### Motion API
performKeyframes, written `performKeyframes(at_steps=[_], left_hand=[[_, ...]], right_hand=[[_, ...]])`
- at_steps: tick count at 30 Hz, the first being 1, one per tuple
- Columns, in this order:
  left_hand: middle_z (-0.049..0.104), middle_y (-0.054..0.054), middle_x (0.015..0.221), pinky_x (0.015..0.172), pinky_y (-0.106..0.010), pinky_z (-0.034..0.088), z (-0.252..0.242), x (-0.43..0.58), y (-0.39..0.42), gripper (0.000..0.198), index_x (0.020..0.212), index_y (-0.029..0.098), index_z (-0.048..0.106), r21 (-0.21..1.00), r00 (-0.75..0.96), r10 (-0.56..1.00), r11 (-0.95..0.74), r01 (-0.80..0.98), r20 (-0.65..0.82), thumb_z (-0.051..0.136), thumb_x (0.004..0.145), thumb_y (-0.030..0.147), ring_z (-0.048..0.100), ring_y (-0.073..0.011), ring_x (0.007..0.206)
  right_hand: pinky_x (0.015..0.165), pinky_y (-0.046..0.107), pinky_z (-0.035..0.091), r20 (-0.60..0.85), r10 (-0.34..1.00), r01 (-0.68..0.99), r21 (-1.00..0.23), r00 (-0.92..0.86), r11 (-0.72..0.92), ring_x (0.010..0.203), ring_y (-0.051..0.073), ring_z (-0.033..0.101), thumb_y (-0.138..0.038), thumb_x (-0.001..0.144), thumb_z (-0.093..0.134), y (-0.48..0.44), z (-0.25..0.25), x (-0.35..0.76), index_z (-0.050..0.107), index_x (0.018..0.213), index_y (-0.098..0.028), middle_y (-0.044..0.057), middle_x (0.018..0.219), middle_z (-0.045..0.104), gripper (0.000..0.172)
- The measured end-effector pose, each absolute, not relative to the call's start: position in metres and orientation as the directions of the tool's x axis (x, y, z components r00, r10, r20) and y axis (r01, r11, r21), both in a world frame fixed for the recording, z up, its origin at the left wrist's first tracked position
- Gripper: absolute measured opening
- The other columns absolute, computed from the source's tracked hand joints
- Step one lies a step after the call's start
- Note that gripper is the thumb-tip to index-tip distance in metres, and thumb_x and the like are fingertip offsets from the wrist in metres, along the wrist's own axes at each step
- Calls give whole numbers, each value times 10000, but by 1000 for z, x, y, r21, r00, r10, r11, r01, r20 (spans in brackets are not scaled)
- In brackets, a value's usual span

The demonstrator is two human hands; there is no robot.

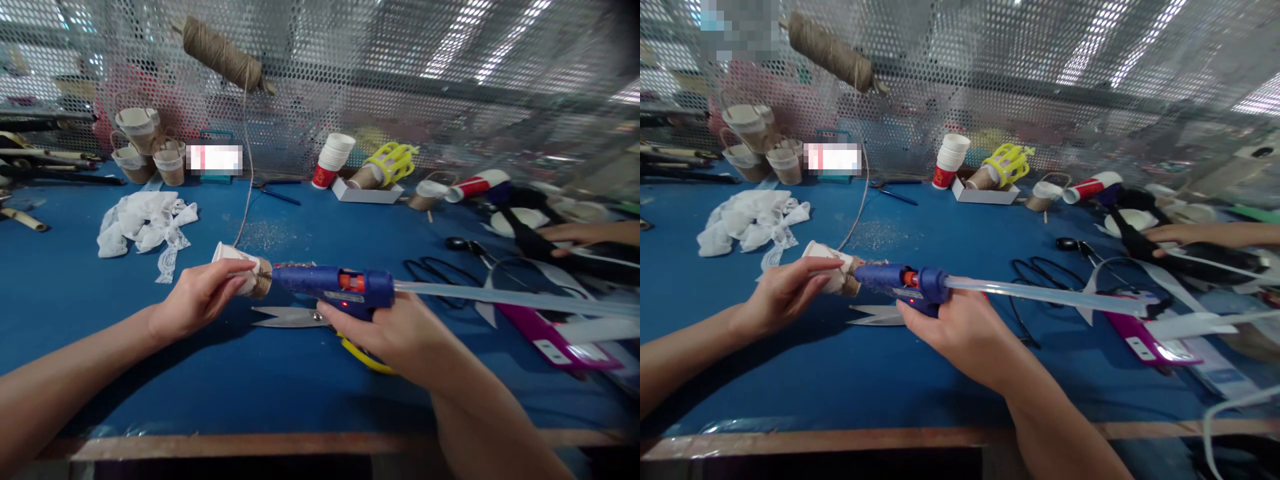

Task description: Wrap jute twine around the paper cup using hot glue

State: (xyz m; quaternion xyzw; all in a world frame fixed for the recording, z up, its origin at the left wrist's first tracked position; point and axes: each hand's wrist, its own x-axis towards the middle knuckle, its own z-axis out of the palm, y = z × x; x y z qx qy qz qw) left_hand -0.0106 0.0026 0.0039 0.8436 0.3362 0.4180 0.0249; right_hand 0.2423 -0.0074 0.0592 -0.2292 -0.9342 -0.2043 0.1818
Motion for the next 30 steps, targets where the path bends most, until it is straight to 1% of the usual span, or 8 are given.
performKeyframes(at_steps=[2, 5, 8, 11, 19, 23, 25, 30], left_hand=[[687, -97, 801, 567, -224, 548, 5, -10, 2, 201, 1038, 121, 521, 299, 449, 559, -796, 526, 697, 405, 876, 150, 669, -153, 676], [682, -97, 805, 577, -230, 548, 7, -10, 1, 198, 1034, 126, 520, 256, 472, 525, -814, 521, 708, 397, 880, 150, 666, -154, 675], [677, -83, 785, 561, -224, 540, 7, -10, 0, 191, 1026, 132, 520, 227, 478, 510, -816, 531, 715, 395, 885, 163, 655, -142, 640], [666, -69, 731, 518, -210, 523, 7, -10, -1, 193, 1012, 119, 523, 192, 493, 492, -821, 538, 718, 380, 895, 174, 634, -127, 581], [626, -34, 630, 464, -195, 491, 12, -10, -2, 200, 996, 120, 517, 140, 521, 460, -831, 539, 719, 350, 914, 193, 597, -115, 511], [639, -53, 677, 483, -215, 502, 10, -11, -1, 191, 1019, 142, 503, 154, 510, 472, -824, 545, 719, 354, 907, 183, 607, -129, 541], [643, -56, 705, 485, -219, 504, 9, -11, -1, 190, 1033, 157, 494, 156, 509, 479, -819, 552, 715, 356, 904, 181, 610, -133, 555], [609, -9, 616, 458, -203, 491, 10, -10, -2, 191, 1026, 159, 492, 111, 539, 444, -834, 541, 716, 343, 911, 193, 587, -120, 504]], right_hand=[[386, 254, 270, 421, 476, 569, 125, -772, 813, 379, 124, 429, -167, 851, 343, -8, 61, 240, 691, 682, -167, 20, 429, 515, 387], [390, 253, 286, 309, 684, 680, -141, -661, 720, 380, 117, 427, -251, 841, 380, -8, 61, 238, 651, 596, -169, 12, 415, 497, 375], [388, 251, 290, 198, 775, 720, -288, -600, 631, 391, 119, 428, -275, 814, 407, -7, 59, 237, 605, 554, -183, 4, 415, 479, 339], [403, 251, 324, 179, 846, 743, -411, -502, 528, 406, 119, 431, -318, 780, 464, -7, 59, 235, 521, 528, -190, -6, 434, 472, 288], [410, 257, 321, 66, 930, 760, -557, -363, 336, 413, 107, 359, -361, 747, 488, -10, 64, 229, 410, 518, -210, -36, 434, 391, 285], [455, 272, 363, 36, 933, 726, -617, -358, 303, 449, 126, 404, -352, 749, 476, -11, 67, 229, 474, 573, -206, -21, 474, 451, 229], [485, 277, 383, 40, 931, 715, -629, -362, 306, 469, 132, 423, -344, 748, 473, -11, 68, 229, 501, 616, -207, -17, 503, 478, 193], [469, 273, 360, 22, 926, 737, -599, -377, 314, 448, 127, 400, -365, 745, 495, -11, 69, 229, 435, 552, -220, -27, 467, 437, 249]])
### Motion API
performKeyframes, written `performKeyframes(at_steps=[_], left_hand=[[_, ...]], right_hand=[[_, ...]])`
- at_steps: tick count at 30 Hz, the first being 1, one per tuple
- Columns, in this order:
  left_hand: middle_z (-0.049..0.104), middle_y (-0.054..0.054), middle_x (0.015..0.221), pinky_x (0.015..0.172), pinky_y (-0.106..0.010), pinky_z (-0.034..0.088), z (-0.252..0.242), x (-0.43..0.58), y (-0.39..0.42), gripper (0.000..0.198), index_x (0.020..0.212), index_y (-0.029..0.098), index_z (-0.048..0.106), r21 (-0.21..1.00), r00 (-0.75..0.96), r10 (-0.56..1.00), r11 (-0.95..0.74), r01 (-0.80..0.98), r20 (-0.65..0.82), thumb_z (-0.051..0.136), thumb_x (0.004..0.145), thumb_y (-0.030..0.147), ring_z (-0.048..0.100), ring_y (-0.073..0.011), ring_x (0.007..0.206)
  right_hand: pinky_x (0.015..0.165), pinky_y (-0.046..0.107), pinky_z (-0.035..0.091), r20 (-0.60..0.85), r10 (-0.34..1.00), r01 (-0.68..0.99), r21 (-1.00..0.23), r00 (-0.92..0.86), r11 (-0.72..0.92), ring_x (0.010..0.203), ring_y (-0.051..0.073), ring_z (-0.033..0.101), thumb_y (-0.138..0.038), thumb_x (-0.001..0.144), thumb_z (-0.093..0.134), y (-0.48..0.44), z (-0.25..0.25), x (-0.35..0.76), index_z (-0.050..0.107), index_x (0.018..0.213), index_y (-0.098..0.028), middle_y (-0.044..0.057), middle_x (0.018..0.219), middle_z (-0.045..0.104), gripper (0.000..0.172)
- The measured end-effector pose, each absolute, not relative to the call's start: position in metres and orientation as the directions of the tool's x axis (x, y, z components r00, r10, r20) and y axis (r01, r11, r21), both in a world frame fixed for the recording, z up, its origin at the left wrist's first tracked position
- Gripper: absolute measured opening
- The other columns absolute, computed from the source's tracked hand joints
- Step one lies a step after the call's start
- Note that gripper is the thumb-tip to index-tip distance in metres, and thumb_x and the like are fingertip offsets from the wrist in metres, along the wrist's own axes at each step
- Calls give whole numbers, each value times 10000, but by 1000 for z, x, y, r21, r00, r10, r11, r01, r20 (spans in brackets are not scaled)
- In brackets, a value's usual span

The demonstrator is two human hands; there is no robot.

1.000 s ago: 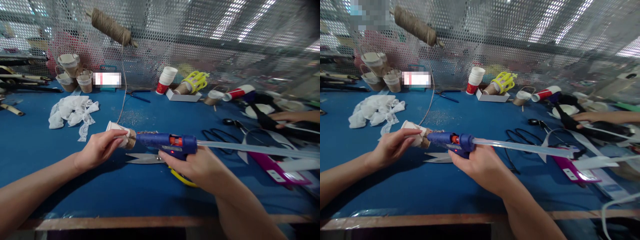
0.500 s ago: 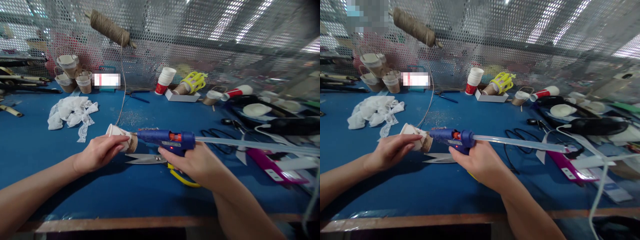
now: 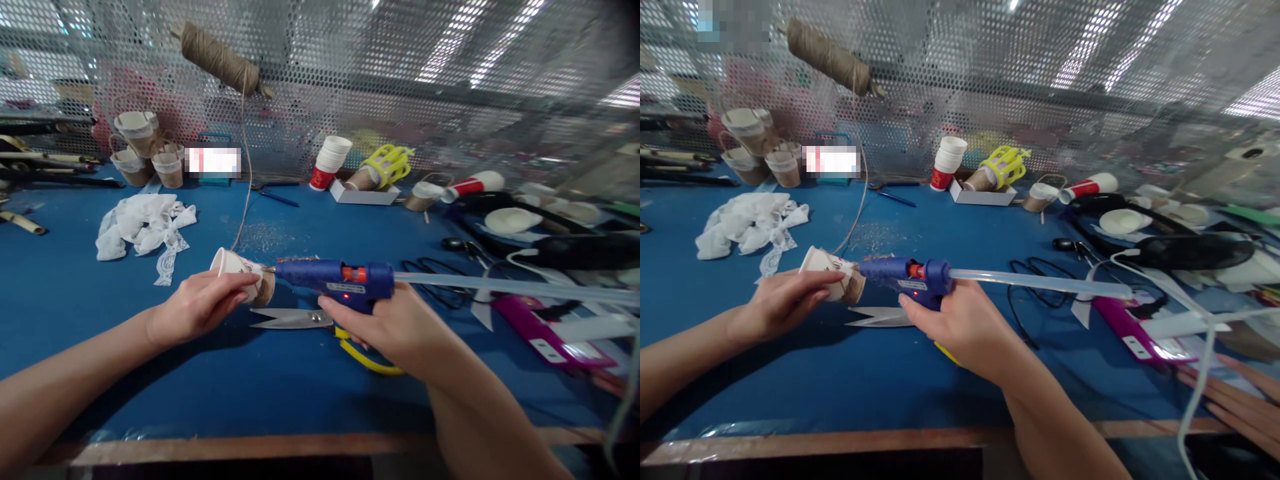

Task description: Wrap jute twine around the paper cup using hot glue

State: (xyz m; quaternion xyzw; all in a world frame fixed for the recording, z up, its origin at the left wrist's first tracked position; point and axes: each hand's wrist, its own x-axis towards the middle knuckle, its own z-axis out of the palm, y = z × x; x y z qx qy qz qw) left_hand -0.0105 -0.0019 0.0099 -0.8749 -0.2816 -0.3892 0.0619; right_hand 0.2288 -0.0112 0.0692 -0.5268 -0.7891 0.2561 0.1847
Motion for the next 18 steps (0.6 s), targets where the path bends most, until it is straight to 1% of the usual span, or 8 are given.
performKeyframes(at_steps=[5, 8, 11, 16, 18], left_hand=[[621, -10, 629, 474, -193, 500, 11, -10, -2, 197, 1010, 133, 508, 113, 541, 443, -837, 536, 715, 350, 912, 198, 596, -108, 514], [655, -46, 710, 525, -199, 526, 10, -10, -1, 188, 1003, 123, 518, 162, 500, 479, -819, 551, 722, 371, 904, 184, 625, -111, 573], [676, -87, 788, 568, -214, 546, 8, -10, 1, 184, 1006, 112, 524, 217, 471, 508, -811, 544, 721, 390, 892, 167, 653, -132, 648], [687, -99, 830, 596, -247, 559, 7, -10, 1, 190, 1018, 133, 530, 283, 454, 551, -798, 532, 700, 404, 878, 156, 666, -159, 685], [689, -98, 829, 591, -250, 559, 7, -10, 1, 193, 1020, 141, 530, 300, 446, 571, -786, 541, 689, 401, 877, 157, 667, -161, 680]], right_hand=[[456, 266, 355, 31, 929, 735, -602, -369, 312, 440, 121, 380, -361, 749, 496, -11, 69, 228, 416, 541, -224, -30, 460, 421, 262], [443, 263, 359, 45, 925, 730, -599, -378, 328, 433, 123, 399, -352, 745, 503, -11, 67, 230, 447, 550, -221, -26, 457, 441, 241], [434, 262, 369, 99, 914, 729, -572, -395, 377, 443, 127, 407, -344, 762, 476, -12, 65, 231, 511, 573, -210, -13, 469, 470, 235], [391, 260, 331, 134, 871, 765, -428, -472, 480, 408, 123, 383, -312, 792, 431, -10, 61, 234, 583, 538, -192, -2, 422, 451, 319], [400, 264, 325, 167, 824, 758, -326, -541, 564, 414, 127, 396, -291, 797, 412, -9, 60, 237, 626, 584, -192, 11, 436, 472, 318]])
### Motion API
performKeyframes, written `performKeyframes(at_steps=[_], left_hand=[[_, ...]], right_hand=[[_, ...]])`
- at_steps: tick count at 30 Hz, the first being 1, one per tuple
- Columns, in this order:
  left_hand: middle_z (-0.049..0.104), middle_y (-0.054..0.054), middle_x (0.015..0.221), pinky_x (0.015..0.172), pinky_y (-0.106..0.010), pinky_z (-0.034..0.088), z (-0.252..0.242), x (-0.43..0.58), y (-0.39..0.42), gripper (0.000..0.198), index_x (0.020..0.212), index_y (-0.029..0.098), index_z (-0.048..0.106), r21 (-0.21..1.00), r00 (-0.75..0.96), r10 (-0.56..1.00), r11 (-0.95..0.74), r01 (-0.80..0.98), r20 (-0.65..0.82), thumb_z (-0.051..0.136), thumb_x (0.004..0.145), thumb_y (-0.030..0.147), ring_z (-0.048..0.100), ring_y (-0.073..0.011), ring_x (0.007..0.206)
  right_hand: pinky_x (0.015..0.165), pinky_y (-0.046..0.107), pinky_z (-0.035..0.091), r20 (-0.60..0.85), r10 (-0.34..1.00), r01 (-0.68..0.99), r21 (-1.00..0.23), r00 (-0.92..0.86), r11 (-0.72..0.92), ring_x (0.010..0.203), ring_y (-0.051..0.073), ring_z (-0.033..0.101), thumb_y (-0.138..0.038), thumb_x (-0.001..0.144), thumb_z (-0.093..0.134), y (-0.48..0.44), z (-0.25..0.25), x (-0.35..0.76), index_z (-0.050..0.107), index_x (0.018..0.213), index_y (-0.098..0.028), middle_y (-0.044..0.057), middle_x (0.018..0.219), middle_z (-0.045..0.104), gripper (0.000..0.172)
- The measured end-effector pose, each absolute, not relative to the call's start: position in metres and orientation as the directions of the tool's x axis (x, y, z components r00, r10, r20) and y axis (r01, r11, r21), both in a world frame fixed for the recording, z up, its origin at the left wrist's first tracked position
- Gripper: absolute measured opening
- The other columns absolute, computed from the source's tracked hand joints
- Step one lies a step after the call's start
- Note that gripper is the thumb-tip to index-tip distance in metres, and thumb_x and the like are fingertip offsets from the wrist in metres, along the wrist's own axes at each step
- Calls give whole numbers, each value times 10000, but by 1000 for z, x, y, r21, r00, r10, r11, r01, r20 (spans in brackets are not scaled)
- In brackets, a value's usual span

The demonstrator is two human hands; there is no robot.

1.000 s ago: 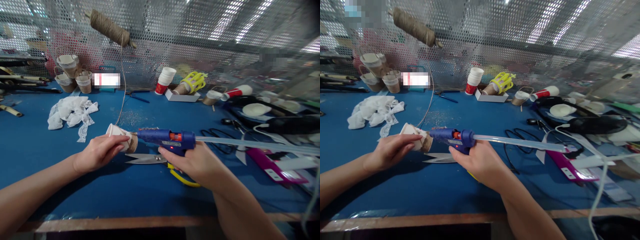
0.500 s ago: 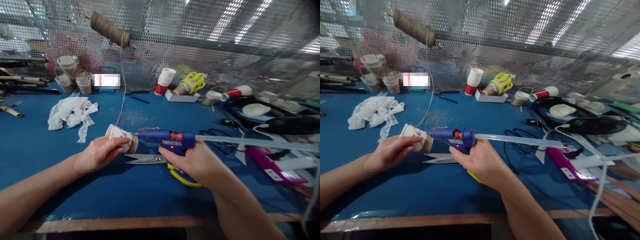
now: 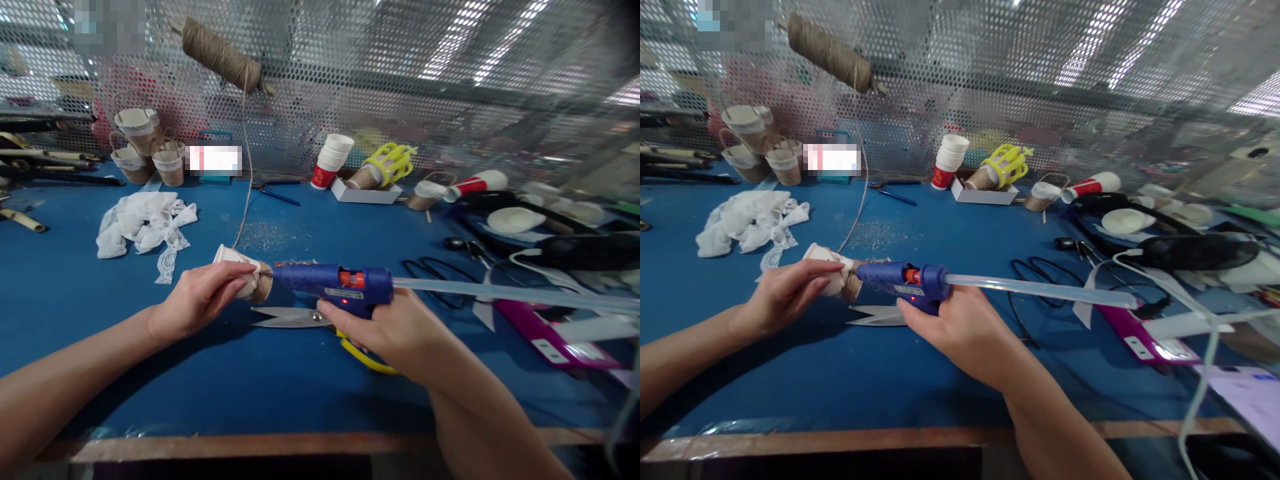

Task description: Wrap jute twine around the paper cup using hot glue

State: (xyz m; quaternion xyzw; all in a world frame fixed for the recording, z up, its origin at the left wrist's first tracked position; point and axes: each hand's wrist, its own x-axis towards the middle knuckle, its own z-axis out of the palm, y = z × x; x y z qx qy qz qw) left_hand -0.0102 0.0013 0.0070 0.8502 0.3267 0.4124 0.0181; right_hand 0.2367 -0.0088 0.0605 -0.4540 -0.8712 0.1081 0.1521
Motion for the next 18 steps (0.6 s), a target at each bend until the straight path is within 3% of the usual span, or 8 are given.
performKeyframes(at_steps=[8, 14, 18], left_hand=[[692, -96, 798, 557, -232, 549, 5, -11, 2, 188, 1003, 115, 538, 316, 427, 585, -774, 549, 690, 404, 882, 168, 665, -148, 660], [692, -112, 823, 594, -211, 547, 4, -11, 4, 186, 983, 94, 543, 309, 423, 582, -773, 554, 695, 405, 886, 171, 669, -138, 695], [692, -108, 811, 575, -211, 545, 5, -10, 4, 189, 987, 102, 542, 298, 422, 583, -767, 568, 694, 401, 887, 177, 669, -140, 669]], right_hand=[[410, 275, 225, 266, 629, 647, -28, -730, 762, 427, 137, 344, -213, 793, 364, -7, 60, 243, 703, 782, -205, 22, 455, 452, 340], [403, 260, 169, 317, 536, 574, 31, -782, 818, 408, 120, 237, -101, 762, 355, -8, 60, 243, 707, 795, -231, -19, 408, 321, 377], [401, 269, 156, 324, 496, 551, 104, -806, 828, 402, 127, 231, -69, 758, 297, -7, 61, 243, 720, 777, -222, -10, 384, 323, 450]])
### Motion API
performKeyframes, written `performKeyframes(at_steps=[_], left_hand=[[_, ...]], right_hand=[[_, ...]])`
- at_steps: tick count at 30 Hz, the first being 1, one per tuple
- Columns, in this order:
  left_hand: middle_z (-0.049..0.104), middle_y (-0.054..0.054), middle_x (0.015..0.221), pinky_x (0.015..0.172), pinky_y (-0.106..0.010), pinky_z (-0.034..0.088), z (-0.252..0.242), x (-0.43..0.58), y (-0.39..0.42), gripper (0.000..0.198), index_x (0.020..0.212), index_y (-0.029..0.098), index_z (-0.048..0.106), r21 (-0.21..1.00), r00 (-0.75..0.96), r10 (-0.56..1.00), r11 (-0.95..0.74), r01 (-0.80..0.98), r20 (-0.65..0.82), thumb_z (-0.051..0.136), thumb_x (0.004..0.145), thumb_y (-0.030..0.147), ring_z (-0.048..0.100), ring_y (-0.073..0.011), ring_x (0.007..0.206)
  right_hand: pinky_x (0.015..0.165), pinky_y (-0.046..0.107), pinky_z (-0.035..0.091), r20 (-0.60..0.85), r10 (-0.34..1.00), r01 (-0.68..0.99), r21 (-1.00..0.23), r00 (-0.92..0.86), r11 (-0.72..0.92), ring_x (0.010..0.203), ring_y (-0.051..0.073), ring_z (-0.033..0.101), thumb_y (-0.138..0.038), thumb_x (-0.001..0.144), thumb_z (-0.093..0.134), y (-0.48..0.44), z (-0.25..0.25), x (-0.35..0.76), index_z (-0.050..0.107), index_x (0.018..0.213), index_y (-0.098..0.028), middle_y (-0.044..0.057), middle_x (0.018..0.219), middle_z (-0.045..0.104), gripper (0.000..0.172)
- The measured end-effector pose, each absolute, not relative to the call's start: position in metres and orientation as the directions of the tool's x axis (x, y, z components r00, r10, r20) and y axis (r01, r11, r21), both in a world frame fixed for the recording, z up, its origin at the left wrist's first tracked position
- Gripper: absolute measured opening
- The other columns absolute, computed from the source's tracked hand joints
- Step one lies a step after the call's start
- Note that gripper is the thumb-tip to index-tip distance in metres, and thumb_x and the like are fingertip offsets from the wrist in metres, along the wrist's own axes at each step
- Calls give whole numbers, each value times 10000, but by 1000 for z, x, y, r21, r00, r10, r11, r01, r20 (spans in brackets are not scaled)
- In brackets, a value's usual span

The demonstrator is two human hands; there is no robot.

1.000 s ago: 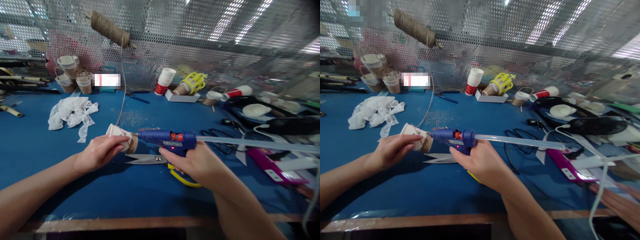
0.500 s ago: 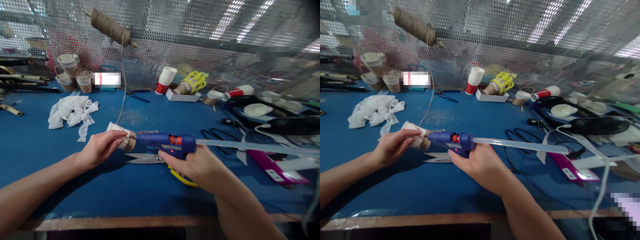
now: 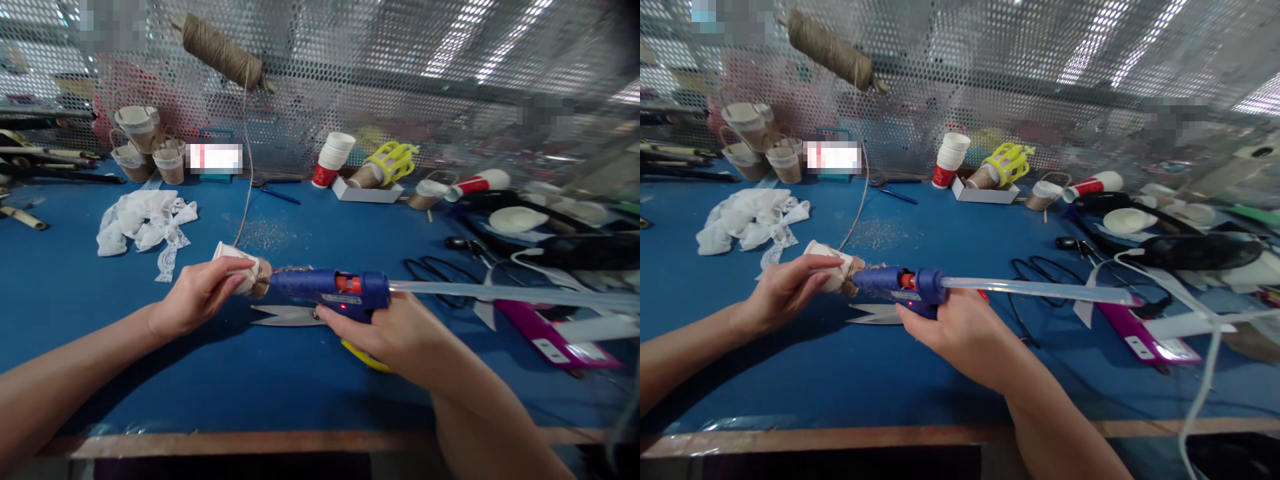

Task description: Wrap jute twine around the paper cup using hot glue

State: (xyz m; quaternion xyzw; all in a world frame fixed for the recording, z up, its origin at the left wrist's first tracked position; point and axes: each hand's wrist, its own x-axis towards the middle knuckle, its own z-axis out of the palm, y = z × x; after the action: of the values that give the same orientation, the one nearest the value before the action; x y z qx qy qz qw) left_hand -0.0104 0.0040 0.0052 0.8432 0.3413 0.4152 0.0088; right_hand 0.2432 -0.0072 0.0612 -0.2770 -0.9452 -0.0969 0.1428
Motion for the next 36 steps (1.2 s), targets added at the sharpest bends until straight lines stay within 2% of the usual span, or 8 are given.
performKeyframes(at_steps=[2, 4, 7, 10, 15, 22, 30, 36], left_hand=[[691, -97, 792, 560, -216, 544, 6, -10, 4, 185, 992, 111, 539, 284, 428, 570, -774, 566, 701, 404, 885, 180, 667, -144, 660], [686, -88, 775, 551, -222, 542, 7, -10, 3, 184, 996, 119, 536, 271, 438, 553, -786, 555, 709, 401, 885, 177, 664, -148, 654], [679, -89, 768, 548, -228, 539, 8, -11, 1, 192, 1007, 124, 528, 240, 462, 527, -803, 546, 713, 386, 889, 175, 656, -147, 637], [670, -85, 749, 541, -228, 532, 8, -11, 0, 193, 1018, 117, 520, 207, 482, 504, -814, 543, 717, 384, 892, 173, 642, -142, 613], [632, -24, 657, 507, -203, 513, 11, -10, -2, 186, 1019, 143, 506, 147, 528, 463, -833, 533, 712, 363, 907, 187, 606, -117, 540], [630, -2, 641, 489, -202, 501, 12, -9, -4, 191, 1020, 143, 496, 101, 557, 413, -857, 505, 721, 344, 920, 200, 585, -105, 516], [622, -12, 618, 464, -185, 484, 12, -10, -3, 207, 988, 135, 523, 78, 544, 411, -843, 532, 732, 345, 922, 217, 576, -102, 497], [644, -37, 689, 523, -189, 505, 10, -11, -2, 194, 997, 129, 517, 104, 527, 427, -839, 534, 735, 357, 917, 204, 603, -102, 563]], right_hand=[[396, 271, 169, 307, 532, 574, 59, -789, 817, 400, 128, 262, -106, 764, 295, -7, 63, 242, 716, 770, -215, 4, 401, 382, 435], [389, 268, 210, 281, 622, 626, -89, -731, 775, 406, 129, 322, -194, 785, 338, -7, 65, 239, 694, 714, -208, 14, 434, 447, 363], [396, 261, 299, 174, 833, 732, -407, -525, 546, 418, 128, 399, -315, 787, 431, -10, 68, 234, 603, 605, -207, 4, 456, 489, 273], [392, 258, 332, 66, 915, 734, -574, -399, 362, 385, 117, 400, -336, 770, 477, -12, 69, 230, 491, 528, -217, -22, 412, 454, 270], [372, 261, 316, 59, 908, 708, -606, -414, 363, 354, 112, 401, -344, 773, 494, -10, 67, 230, 388, 475, -227, -39, 378, 415, 337], [374, 256, 338, 78, 906, 716, -586, -416, 379, 343, 111, 436, -315, 770, 518, -7, 65, 231, 420, 480, -225, -39, 369, 466, 319], [394, 213, 378, -76, 935, 582, -799, -348, 152, 357, 71, 420, -317, 762, 554, -3, 68, 229, 493, 566, -180, -58, 405, 457, 247], [406, 202, 338, -73, 954, 325, -945, -292, 27, 372, 51, 384, -270, 736, 595, 13, 61, 235, 509, 683, -158, -84, 419, 423, 151]])
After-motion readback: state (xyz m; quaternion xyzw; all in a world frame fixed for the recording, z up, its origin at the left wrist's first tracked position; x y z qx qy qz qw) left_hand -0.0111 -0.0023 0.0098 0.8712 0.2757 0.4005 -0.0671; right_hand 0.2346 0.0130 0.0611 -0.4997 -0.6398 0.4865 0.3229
